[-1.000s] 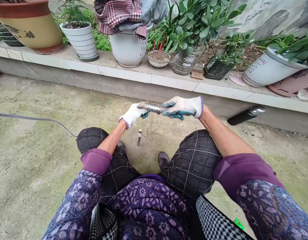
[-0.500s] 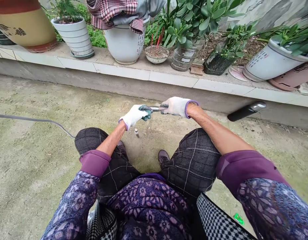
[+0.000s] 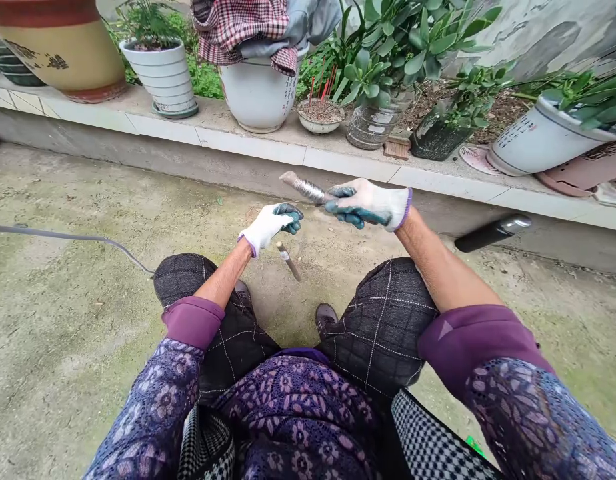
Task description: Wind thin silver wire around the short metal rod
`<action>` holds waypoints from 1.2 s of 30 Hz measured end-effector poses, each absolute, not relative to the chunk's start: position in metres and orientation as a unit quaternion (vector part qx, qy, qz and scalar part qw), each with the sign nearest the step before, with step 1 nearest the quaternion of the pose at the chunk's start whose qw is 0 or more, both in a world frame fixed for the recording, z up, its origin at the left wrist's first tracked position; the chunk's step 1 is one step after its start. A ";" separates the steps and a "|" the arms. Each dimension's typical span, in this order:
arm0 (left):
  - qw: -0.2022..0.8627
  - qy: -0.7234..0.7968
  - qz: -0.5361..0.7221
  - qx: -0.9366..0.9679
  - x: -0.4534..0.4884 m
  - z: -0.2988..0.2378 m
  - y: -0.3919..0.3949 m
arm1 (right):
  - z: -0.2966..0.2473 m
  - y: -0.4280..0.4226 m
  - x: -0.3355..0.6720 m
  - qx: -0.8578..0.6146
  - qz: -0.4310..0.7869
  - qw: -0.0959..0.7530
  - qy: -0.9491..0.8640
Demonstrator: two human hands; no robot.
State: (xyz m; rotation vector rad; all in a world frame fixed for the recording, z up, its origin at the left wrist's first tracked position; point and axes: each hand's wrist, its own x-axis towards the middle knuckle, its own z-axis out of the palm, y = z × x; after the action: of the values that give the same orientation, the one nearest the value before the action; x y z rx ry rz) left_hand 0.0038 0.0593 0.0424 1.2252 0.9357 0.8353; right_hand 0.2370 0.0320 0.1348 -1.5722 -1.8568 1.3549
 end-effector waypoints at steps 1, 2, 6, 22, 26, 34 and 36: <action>0.627 0.414 0.361 0.552 0.003 0.041 0.061 | 0.135 0.029 0.238 -0.534 0.502 0.146 -0.665; 0.609 0.418 0.357 0.572 0.002 0.040 0.063 | 0.134 0.026 0.240 -0.516 0.515 0.107 -0.676; 0.548 0.418 0.318 0.651 0.000 0.041 0.062 | 0.118 0.019 0.242 -0.509 0.489 -0.048 -0.707; 0.619 0.414 0.360 0.562 0.012 0.047 0.048 | 0.118 0.046 0.224 -0.625 0.146 -0.039 -0.766; 0.634 0.403 0.380 0.540 0.007 0.051 0.048 | 0.123 0.043 0.227 -0.638 0.270 0.099 -0.714; 0.615 0.429 0.325 0.576 0.003 0.036 0.055 | 0.125 0.027 0.240 -0.507 0.525 0.080 -0.678; 0.589 0.423 0.303 0.618 0.002 0.039 0.055 | 0.120 0.023 0.240 -0.485 0.533 0.007 -0.693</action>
State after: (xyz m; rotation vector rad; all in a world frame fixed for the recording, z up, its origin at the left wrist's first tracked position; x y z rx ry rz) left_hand 0.0016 0.0549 0.0385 1.4386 0.9848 0.7059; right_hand 0.2404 0.0226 0.1204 -1.5160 -2.1671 1.6676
